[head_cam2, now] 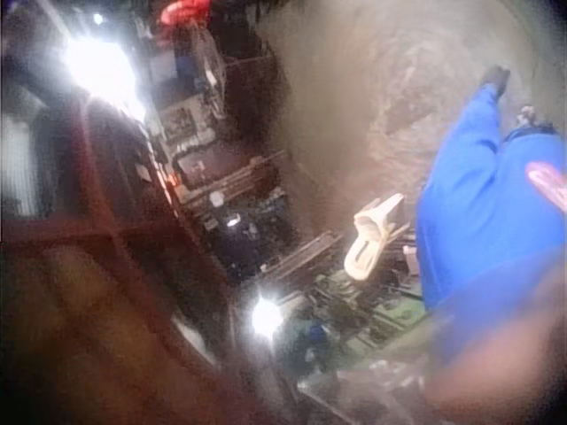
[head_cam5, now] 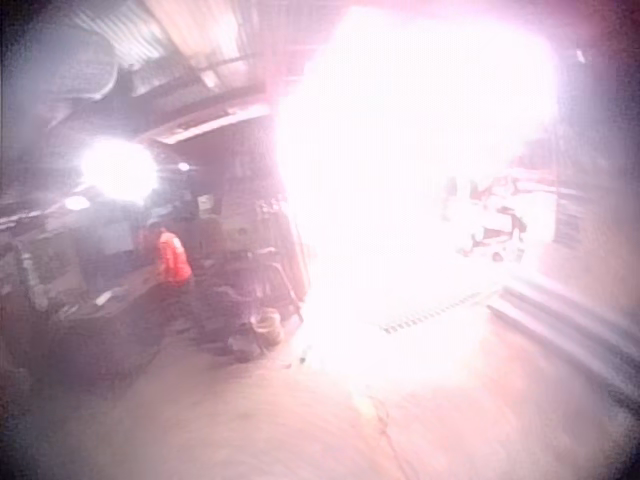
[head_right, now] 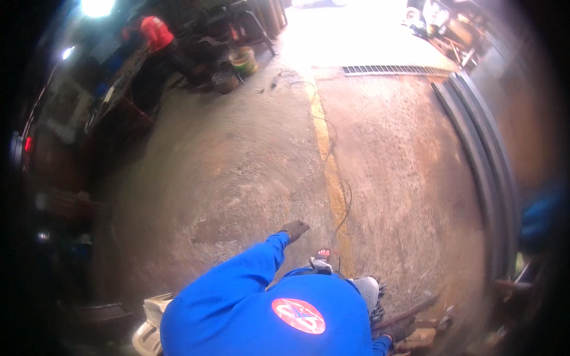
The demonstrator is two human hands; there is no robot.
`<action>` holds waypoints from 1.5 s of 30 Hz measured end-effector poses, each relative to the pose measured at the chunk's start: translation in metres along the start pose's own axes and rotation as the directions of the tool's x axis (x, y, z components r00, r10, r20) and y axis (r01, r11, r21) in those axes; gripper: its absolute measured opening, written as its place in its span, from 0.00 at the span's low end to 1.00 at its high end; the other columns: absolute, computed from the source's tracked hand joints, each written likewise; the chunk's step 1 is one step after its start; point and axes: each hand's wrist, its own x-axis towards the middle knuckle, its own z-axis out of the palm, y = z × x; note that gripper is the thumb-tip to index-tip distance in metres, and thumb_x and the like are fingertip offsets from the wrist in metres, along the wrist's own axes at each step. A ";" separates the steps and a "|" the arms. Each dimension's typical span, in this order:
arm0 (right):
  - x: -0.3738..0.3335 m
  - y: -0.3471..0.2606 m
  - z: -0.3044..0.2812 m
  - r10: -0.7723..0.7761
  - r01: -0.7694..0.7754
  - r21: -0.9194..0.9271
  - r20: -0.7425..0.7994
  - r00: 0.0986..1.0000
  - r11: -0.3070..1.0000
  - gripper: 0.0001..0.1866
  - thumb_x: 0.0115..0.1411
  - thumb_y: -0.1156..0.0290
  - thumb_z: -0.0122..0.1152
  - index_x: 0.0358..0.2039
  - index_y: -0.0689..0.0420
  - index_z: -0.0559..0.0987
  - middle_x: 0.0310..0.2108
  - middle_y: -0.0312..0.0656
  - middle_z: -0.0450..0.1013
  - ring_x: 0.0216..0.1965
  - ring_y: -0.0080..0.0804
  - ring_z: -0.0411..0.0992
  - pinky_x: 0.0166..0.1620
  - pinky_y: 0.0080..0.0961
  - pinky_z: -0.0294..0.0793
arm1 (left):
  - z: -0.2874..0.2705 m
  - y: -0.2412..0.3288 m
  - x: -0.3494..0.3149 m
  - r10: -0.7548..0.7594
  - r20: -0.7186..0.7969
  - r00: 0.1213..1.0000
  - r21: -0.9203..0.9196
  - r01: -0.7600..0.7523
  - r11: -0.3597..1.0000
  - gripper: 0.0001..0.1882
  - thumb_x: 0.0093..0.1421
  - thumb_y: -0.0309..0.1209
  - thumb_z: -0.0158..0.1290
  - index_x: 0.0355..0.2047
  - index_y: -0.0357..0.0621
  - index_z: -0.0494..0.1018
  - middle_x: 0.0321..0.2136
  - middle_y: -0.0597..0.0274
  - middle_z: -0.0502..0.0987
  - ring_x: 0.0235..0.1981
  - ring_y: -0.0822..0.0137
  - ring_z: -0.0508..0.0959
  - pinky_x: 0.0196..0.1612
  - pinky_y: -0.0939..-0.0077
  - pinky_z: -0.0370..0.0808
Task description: The person walks through a workshop, picks up a metal rod, and uses a bench grinder to sharpen its tip, creating sparks. They repeat this process with several other metal rods, placing the finished ones into a bucket.
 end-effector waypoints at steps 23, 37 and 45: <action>0.117 -0.278 0.435 0.022 0.253 -0.262 0.734 0.679 0.931 0.26 0.58 0.53 0.55 0.47 0.61 0.71 0.31 0.50 0.73 0.24 0.42 0.75 0.30 0.40 0.78 | -0.134 -0.195 0.090 -0.367 0.052 0.929 0.012 0.367 0.930 0.35 0.59 0.57 0.40 0.57 0.45 0.65 0.58 0.48 0.63 0.60 0.49 0.62 0.62 0.62 0.57; -0.046 -0.756 0.608 -0.166 0.288 0.004 0.824 0.541 0.958 0.28 0.58 0.46 0.53 0.51 0.54 0.68 0.39 0.46 0.69 0.35 0.43 0.71 0.33 0.38 0.77 | -0.419 -0.059 0.168 -0.355 -0.212 0.911 -0.043 0.354 0.934 0.29 0.61 0.47 0.45 0.57 0.43 0.64 0.56 0.46 0.66 0.59 0.48 0.64 0.61 0.62 0.60; -0.120 -0.741 0.636 -0.233 0.529 -0.320 0.639 0.733 0.786 0.44 0.54 0.36 0.49 0.58 0.63 0.65 0.59 0.56 0.61 0.60 0.50 0.59 0.54 0.43 0.67 | -0.432 -0.284 0.223 -0.622 0.112 0.775 -0.002 0.626 0.780 0.29 0.59 0.51 0.43 0.54 0.44 0.67 0.54 0.46 0.67 0.56 0.47 0.66 0.58 0.58 0.62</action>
